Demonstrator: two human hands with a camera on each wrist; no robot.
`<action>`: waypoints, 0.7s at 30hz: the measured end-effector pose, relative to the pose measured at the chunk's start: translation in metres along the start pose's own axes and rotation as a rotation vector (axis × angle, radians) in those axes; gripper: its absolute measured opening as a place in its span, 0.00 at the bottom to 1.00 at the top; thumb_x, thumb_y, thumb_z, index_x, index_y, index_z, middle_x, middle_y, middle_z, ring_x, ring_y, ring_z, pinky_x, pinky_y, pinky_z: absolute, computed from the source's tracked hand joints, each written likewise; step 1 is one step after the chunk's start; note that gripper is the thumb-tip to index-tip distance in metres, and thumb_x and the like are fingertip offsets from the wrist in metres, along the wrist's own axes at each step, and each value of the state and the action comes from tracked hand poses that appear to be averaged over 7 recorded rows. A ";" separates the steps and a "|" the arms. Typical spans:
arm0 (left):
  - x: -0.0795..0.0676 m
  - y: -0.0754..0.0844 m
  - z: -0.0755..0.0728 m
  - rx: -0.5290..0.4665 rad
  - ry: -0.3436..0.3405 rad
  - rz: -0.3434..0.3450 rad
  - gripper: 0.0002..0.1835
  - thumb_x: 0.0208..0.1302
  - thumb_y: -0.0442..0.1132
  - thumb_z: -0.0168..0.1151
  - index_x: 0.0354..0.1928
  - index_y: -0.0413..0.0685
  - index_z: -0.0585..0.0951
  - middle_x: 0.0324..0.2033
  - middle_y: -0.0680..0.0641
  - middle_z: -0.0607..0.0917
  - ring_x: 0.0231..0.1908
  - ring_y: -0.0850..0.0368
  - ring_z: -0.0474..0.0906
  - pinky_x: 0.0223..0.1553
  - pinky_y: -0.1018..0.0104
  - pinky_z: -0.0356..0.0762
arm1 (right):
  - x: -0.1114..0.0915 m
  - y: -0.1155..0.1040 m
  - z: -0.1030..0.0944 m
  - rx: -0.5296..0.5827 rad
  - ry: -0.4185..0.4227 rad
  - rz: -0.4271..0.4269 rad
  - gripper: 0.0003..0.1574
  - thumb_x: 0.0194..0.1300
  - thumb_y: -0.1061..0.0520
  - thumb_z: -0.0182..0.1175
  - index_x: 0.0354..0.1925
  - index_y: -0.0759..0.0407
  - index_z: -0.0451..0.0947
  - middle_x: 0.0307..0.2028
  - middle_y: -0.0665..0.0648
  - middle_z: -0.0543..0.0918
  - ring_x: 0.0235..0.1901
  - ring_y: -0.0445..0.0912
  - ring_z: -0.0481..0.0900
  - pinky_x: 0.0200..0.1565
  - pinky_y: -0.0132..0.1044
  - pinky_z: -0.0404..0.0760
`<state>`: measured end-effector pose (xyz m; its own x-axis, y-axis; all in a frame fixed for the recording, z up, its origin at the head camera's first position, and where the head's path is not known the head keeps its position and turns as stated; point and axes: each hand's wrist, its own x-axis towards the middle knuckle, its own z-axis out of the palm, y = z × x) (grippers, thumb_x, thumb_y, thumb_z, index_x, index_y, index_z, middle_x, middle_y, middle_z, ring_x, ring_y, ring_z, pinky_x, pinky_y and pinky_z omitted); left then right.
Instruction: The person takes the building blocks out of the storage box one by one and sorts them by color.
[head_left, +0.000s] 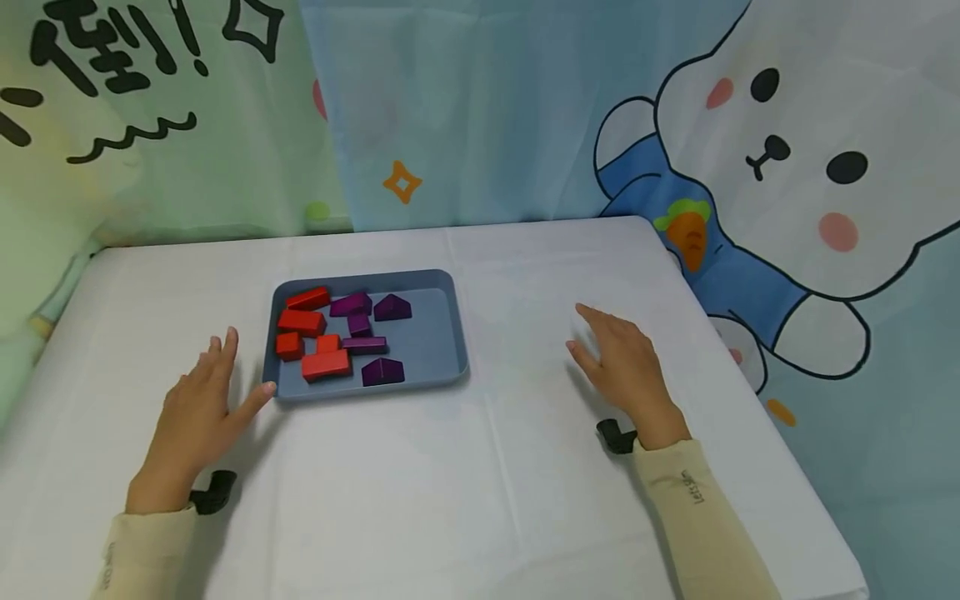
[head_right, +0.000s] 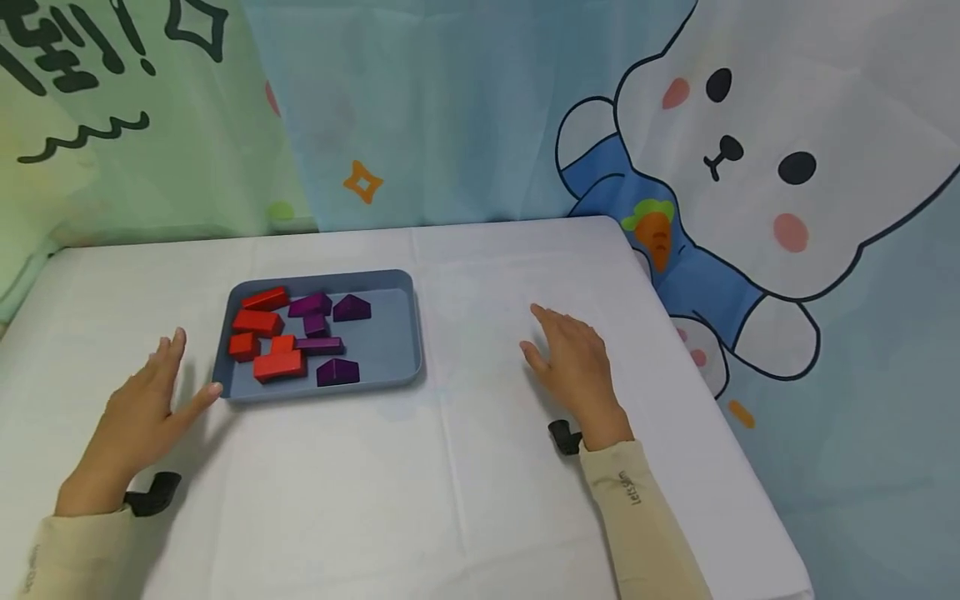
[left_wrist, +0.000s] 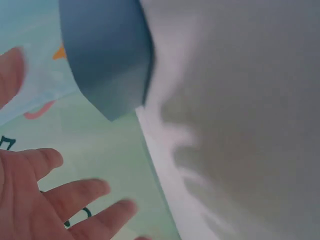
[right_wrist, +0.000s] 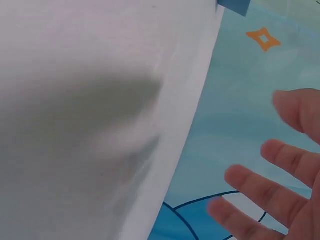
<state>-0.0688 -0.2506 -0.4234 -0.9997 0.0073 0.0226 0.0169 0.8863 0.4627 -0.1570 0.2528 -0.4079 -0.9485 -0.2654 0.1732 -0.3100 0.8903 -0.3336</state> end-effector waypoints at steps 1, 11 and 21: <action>0.002 0.001 0.000 -0.028 -0.014 -0.006 0.50 0.69 0.61 0.55 0.79 0.46 0.41 0.74 0.27 0.51 0.69 0.24 0.52 0.62 0.25 0.51 | 0.001 -0.001 0.000 0.008 -0.001 -0.001 0.37 0.69 0.55 0.63 0.71 0.63 0.65 0.65 0.70 0.72 0.62 0.69 0.69 0.61 0.64 0.67; 0.027 0.005 0.004 -0.391 -0.083 -0.025 0.49 0.68 0.43 0.64 0.80 0.48 0.43 0.72 0.30 0.61 0.60 0.29 0.72 0.57 0.33 0.70 | 0.011 -0.011 0.004 0.109 0.018 -0.047 0.33 0.65 0.60 0.65 0.66 0.64 0.71 0.53 0.67 0.82 0.49 0.63 0.80 0.44 0.57 0.79; 0.039 -0.004 0.012 -0.470 -0.134 -0.077 0.45 0.62 0.31 0.65 0.78 0.46 0.55 0.72 0.31 0.62 0.59 0.29 0.71 0.55 0.37 0.73 | 0.025 -0.034 0.012 0.195 0.011 -0.096 0.27 0.63 0.62 0.67 0.60 0.64 0.77 0.50 0.65 0.85 0.51 0.60 0.82 0.50 0.56 0.78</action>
<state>-0.1085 -0.2487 -0.4353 -0.9913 0.0368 -0.1266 -0.0817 0.5821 0.8090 -0.1708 0.2113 -0.4035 -0.9136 -0.3402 0.2225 -0.4065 0.7724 -0.4879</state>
